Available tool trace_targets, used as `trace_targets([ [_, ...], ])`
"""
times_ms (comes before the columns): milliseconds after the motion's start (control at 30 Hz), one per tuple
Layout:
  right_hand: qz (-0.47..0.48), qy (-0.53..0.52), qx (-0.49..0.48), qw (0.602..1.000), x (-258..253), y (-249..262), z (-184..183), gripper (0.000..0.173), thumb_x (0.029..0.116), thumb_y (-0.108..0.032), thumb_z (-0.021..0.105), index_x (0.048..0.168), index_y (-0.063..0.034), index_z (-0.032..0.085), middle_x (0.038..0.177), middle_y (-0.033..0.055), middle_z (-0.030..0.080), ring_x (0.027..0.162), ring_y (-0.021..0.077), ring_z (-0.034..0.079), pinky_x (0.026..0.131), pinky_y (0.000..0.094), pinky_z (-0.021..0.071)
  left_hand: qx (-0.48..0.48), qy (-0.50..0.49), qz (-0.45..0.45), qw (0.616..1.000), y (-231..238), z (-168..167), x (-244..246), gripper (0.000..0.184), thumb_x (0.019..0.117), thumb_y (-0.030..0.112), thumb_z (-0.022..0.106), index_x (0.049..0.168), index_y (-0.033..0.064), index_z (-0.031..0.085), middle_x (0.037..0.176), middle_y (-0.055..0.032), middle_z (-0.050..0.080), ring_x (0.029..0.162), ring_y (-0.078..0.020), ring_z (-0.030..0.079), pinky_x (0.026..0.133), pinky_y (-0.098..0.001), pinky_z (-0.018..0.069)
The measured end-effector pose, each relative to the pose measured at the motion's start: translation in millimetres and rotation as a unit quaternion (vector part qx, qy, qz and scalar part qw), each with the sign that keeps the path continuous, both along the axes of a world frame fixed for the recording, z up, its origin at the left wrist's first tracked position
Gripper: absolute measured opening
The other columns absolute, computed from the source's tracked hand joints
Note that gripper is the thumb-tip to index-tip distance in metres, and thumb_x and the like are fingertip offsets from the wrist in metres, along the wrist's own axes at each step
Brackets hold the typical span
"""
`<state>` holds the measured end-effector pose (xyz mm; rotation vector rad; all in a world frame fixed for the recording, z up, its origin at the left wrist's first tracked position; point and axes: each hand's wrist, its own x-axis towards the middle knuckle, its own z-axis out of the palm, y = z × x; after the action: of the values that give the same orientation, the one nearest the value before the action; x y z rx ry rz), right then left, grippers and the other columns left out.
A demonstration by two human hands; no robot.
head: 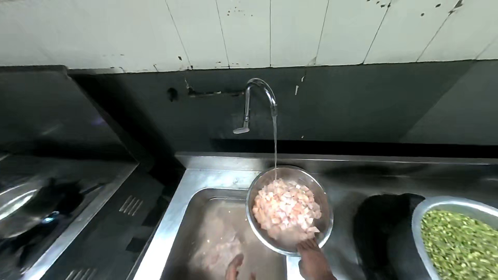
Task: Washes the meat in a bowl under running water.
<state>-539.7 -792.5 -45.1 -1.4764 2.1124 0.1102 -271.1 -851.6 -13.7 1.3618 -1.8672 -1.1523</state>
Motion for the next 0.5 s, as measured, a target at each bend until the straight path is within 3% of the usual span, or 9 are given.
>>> trace_targets([
  [100, -0.017, -0.007, 0.004, 1.000, 7.0, 4.2, 3.7, 0.045, 0.0891, -0.018, 0.062, 0.132, -0.0040, 0.066, 0.140, 0.0144, 0.062, 0.140, 0.0302, 0.049, 0.125, 0.0482, 0.0219, 0.112, 0.185, 0.039, 0.976, -77.1, 24.0, -68.7, 0.055, 0.0928, 0.012, 0.065, 0.141, -0.0059, 0.046, 0.129, -0.0202, 0.062, 0.116, -0.0243, 0.064, 0.096, -0.0393, 0.0560],
  [167, -0.035, -0.035, 0.027, 0.998, 13.5, 3.6, 14.7, 0.046, 0.0901, -0.025, 0.063, 0.131, -0.0046, 0.066, 0.139, 0.0155, 0.063, 0.139, 0.0321, 0.049, 0.125, 0.0497, 0.0222, 0.226, 0.241, 0.032, 0.943, -126.7, 35.0, -101.9, 0.043, 0.0993, 0.012, 0.058, 0.138, -0.0054, 0.050, 0.127, -0.0206, 0.063, 0.111, -0.0255, 0.066, 0.094, -0.0402, 0.0567],
  [267, -0.107, -0.130, -0.031, 0.985, 5.5, 2.5, 19.1, 0.039, 0.0926, -0.029, 0.063, 0.122, -0.0046, 0.072, 0.123, 0.0188, 0.070, 0.124, 0.0346, 0.062, 0.115, 0.0528, 0.0385, 0.364, 0.201, -0.004, 0.910, -165.2, 36.7, -141.3, 0.056, 0.1041, 0.025, 0.056, 0.151, -0.0001, 0.037, 0.149, -0.0220, 0.048, 0.129, -0.0311, 0.055, 0.105, -0.0461, 0.0493],
  [300, -0.182, -0.182, -0.082, 0.963, -1.8, 0.6, 18.1, 0.038, 0.0932, -0.026, 0.066, 0.120, -0.0005, 0.072, 0.118, 0.0214, 0.071, 0.117, 0.0351, 0.066, 0.109, 0.0534, 0.0463, 0.395, 0.170, -0.009, 0.903, -172.2, 28.2, -149.3, 0.069, 0.1025, 0.034, 0.060, 0.157, 0.0040, 0.029, 0.157, -0.0214, 0.038, 0.140, -0.0337, 0.046, 0.112, -0.0516, 0.0434],
  [333, -0.283, -0.232, -0.140, 0.920, -12.4, -4.4, 16.6, 0.043, 0.0930, -0.023, 0.070, 0.125, 0.0049, 0.067, 0.120, 0.0245, 0.069, 0.115, 0.0356, 0.066, 0.105, 0.0527, 0.0499, 0.416, 0.143, -0.003, 0.898, -179.0, 13.8, -156.2, 0.080, 0.0999, 0.041, 0.063, 0.160, 0.0065, 0.024, 0.159, -0.0222, 0.035, 0.143, -0.0360, 0.041, 0.113, -0.0566, 0.0403],
  [367, -0.381, -0.256, -0.196, 0.867, -28.0, -13.8, 13.1, 0.053, 0.0909, -0.022, 0.074, 0.133, 0.0059, 0.060, 0.124, 0.0247, 0.067, 0.114, 0.0343, 0.066, 0.102, 0.0512, 0.0527, 0.426, 0.120, 0.011, 0.897, -184.7, -3.3, -163.1, 0.083, 0.0978, 0.048, 0.064, 0.160, 0.0083, 0.025, 0.154, -0.0225, 0.043, 0.138, -0.0359, 0.048, 0.108, -0.0572, 0.0454],
  [433, -0.502, -0.304, -0.257, 0.768, -68.6, -41.9, -2.6, 0.076, 0.0896, -0.026, 0.077, 0.151, -0.0002, 0.041, 0.139, 0.0219, 0.057, 0.123, 0.0311, 0.060, 0.101, 0.0499, 0.0529, 0.451, 0.119, 0.036, 0.884, -194.2, -30.2, -174.9, 0.082, 0.0973, 0.055, 0.062, 0.158, 0.0095, 0.030, 0.146, -0.0222, 0.052, 0.130, -0.0355, 0.055, 0.102, -0.0568, 0.0507],
  [500, -0.563, -0.355, -0.259, 0.700, -94.0, -73.3, -29.6, 0.084, 0.0889, -0.038, 0.077, 0.156, -0.0082, 0.036, 0.148, 0.0175, 0.052, 0.130, 0.0288, 0.055, 0.102, 0.0518, 0.0518, 0.473, 0.099, 0.031, 0.875, -196.7, -51.7, -186.0, 0.089, 0.0954, 0.062, 0.061, 0.162, 0.0148, 0.024, 0.153, -0.0200, 0.046, 0.137, -0.0351, 0.050, 0.107, -0.0585, 0.0473],
])
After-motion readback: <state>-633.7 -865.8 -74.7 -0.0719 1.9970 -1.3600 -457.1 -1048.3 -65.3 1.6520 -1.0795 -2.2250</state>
